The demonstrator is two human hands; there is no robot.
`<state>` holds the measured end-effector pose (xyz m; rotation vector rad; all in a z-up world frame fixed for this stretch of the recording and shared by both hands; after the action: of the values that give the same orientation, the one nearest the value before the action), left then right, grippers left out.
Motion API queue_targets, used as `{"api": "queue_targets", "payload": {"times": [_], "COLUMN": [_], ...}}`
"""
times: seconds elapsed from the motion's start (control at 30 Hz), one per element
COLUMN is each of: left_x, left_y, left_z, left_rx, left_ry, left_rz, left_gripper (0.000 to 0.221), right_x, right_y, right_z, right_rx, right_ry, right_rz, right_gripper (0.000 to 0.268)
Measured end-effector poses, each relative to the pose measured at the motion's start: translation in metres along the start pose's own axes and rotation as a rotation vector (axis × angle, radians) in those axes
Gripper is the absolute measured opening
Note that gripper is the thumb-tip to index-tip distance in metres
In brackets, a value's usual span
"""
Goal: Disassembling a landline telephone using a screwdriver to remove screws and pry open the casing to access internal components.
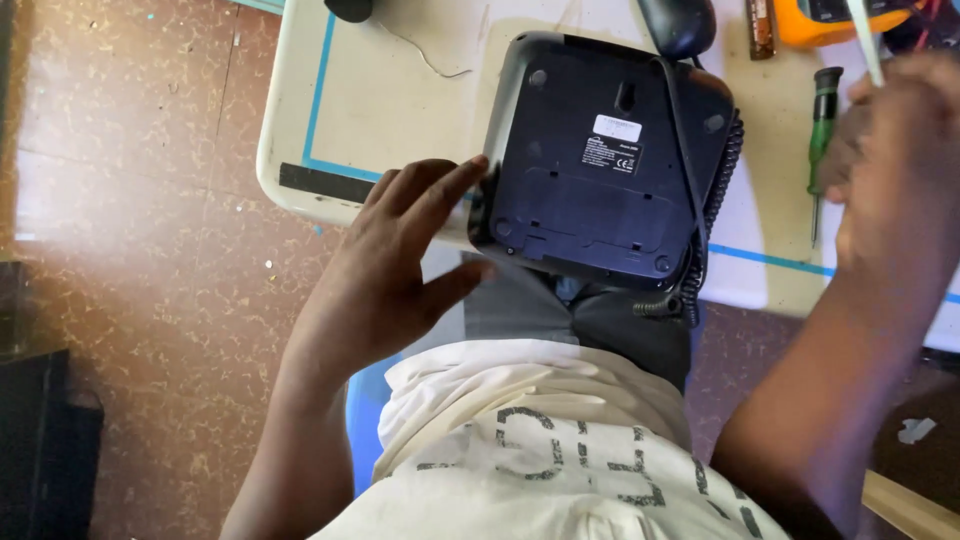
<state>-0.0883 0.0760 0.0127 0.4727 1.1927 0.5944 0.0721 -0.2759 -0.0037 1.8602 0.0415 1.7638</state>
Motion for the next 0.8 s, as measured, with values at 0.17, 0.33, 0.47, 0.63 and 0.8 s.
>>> {"api": "queue_targets", "payload": {"times": [0.17,0.33,0.47,0.63,0.8], "left_x": [0.019,0.010,0.004,0.003,0.002], "left_y": [-0.037,-0.061,-0.069,-0.070,-0.068], "left_z": [-0.008,0.020,0.038,0.035,0.033], "left_rx": [-0.072,-0.228,-0.232,-0.263,-0.325], "left_ry": [-0.115,-0.188,-0.241,-0.275,-0.332], "left_rz": [0.072,0.122,0.209,0.236,0.222], "left_gripper": [0.081,0.054,0.060,0.058,0.053], "right_x": [-0.010,0.046,0.082,0.083,0.089], "right_y": [0.018,-0.021,-0.049,-0.059,-0.060], "right_z": [-0.036,-0.086,-0.116,-0.121,-0.130], "right_rx": [0.406,0.485,0.471,0.427,0.424], "right_ry": [0.054,0.322,0.485,0.532,0.566], "right_rz": [0.607,0.639,0.454,0.338,0.216], "right_gripper": [0.011,0.026,0.016,0.014,0.012]}}
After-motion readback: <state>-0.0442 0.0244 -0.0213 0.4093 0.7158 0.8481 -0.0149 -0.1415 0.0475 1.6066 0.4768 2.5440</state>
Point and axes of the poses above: each hand's wrist, its own z-axis towards the middle knuckle, its own y-axis out of the back of the hand, x = y × z, the point moved 4 cm from there along z, towards the middle knuckle, and after that the axes turned 15 degrees about -x, right-handed, at the moved point
